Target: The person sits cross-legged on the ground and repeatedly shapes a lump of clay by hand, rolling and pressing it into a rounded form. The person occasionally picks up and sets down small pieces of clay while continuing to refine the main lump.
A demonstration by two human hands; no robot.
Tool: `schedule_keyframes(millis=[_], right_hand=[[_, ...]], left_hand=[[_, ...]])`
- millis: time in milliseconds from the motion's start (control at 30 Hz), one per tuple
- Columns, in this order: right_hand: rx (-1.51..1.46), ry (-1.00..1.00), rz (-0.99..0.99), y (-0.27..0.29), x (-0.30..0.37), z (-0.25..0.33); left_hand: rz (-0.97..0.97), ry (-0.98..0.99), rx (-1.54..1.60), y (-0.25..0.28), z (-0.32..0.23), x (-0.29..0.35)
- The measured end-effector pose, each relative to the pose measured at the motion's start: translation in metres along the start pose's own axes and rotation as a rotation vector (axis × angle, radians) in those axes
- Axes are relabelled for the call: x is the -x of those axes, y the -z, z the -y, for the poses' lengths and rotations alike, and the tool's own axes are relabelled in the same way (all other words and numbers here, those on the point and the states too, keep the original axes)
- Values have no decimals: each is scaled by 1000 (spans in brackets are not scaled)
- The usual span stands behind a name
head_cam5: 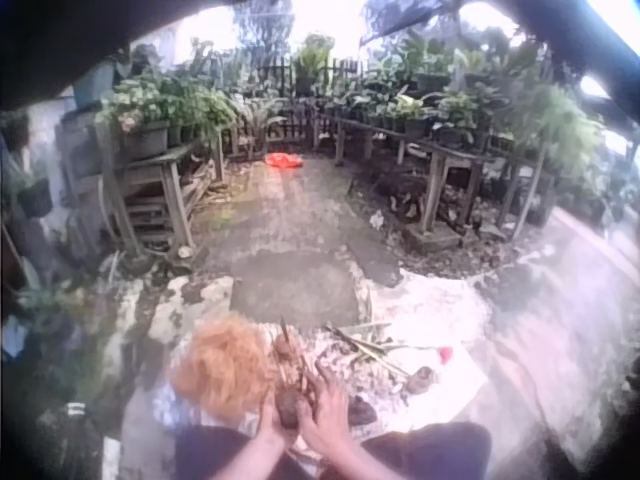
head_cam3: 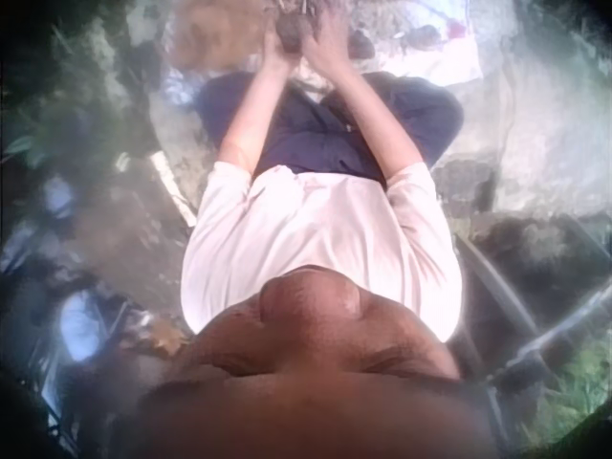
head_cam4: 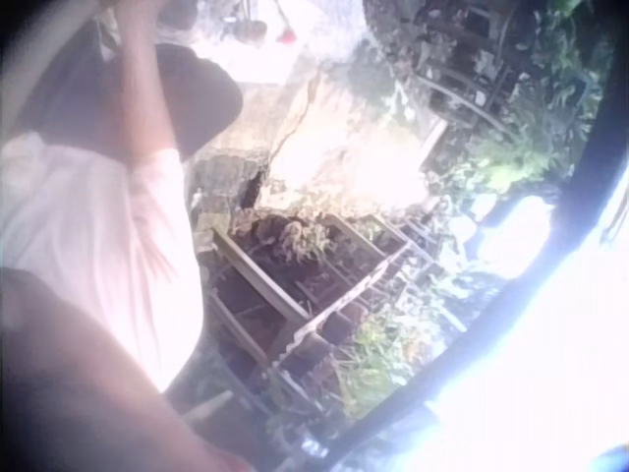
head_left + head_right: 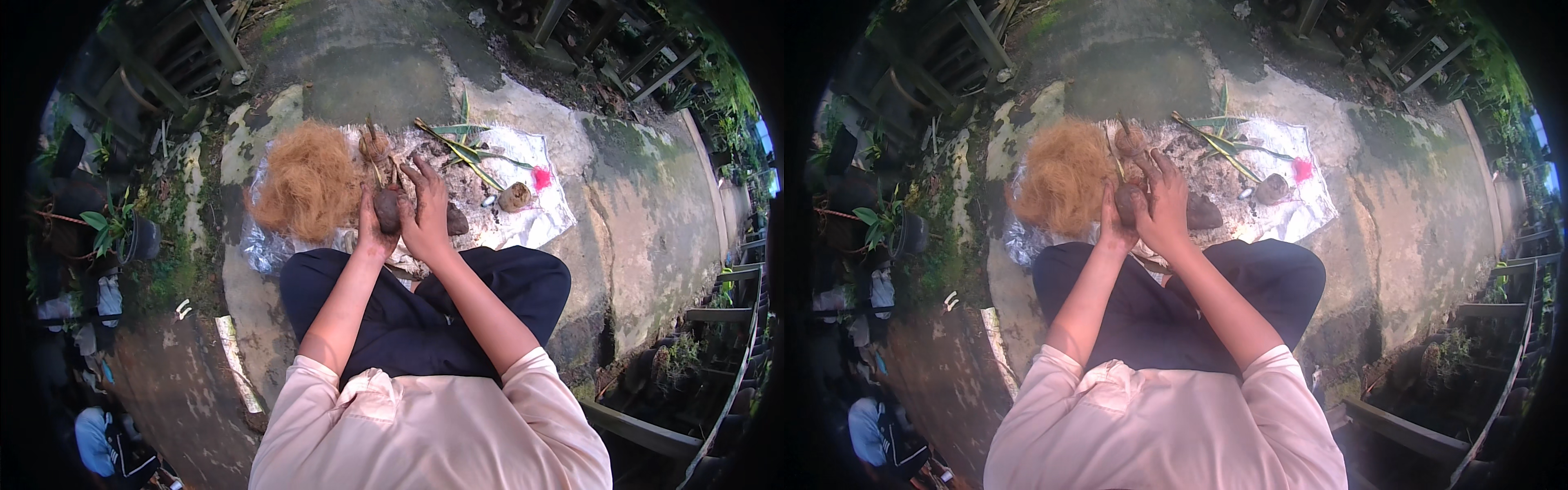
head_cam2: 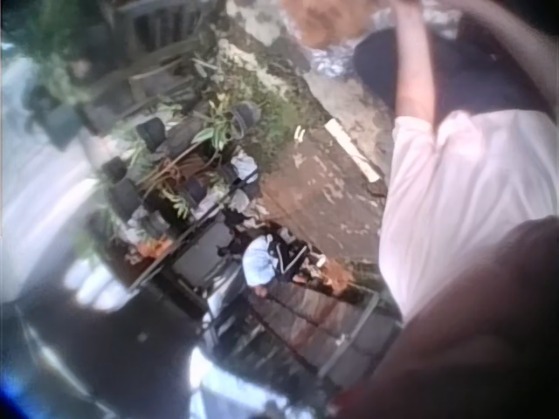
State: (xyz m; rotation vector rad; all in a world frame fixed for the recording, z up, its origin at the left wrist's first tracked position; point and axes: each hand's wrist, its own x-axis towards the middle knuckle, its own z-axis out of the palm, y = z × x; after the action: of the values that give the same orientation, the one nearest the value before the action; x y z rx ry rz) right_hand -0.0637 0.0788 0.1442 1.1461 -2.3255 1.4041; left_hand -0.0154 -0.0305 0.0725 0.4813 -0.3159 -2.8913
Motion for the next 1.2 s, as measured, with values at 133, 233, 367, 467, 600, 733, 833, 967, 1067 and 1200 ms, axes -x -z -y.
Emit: schedule_keyframes(millis=[133, 233, 367, 467, 600, 733, 833, 967, 1067, 1200], right_hand=[[144, 25, 77, -25, -16, -1], [286, 23, 175, -45, -21, -4], [374, -39, 233, -63, -22, -11], [312, -26, 252, -67, -20, -25], [-14, 24, 155, -54, -37, -53], [-242, -148, 194, -2, -63, -77], [-127, -461, 204, 26, -53, -132], [200, -603, 428, 31, -4, -188], [256, -520, 629, 15, 27, -182], [503, -217, 812, -5, 33, -162]], left_hand=[[28, 2, -92, -13, 7, 2], [-25, -57, -148, -9, 6, -3], [-31, -52, -210, 13, -4, -17], [-71, -5, -158, 14, -2, -17], [-30, 1, -206, 6, -2, -20], [-150, -103, -149, 30, -1, -32], [-254, -131, -175, 32, -4, -34], [-270, -142, -131, 23, -4, -36], [-270, -132, -56, 32, -3, -37], [-340, -116, -66, 39, -6, -33]])
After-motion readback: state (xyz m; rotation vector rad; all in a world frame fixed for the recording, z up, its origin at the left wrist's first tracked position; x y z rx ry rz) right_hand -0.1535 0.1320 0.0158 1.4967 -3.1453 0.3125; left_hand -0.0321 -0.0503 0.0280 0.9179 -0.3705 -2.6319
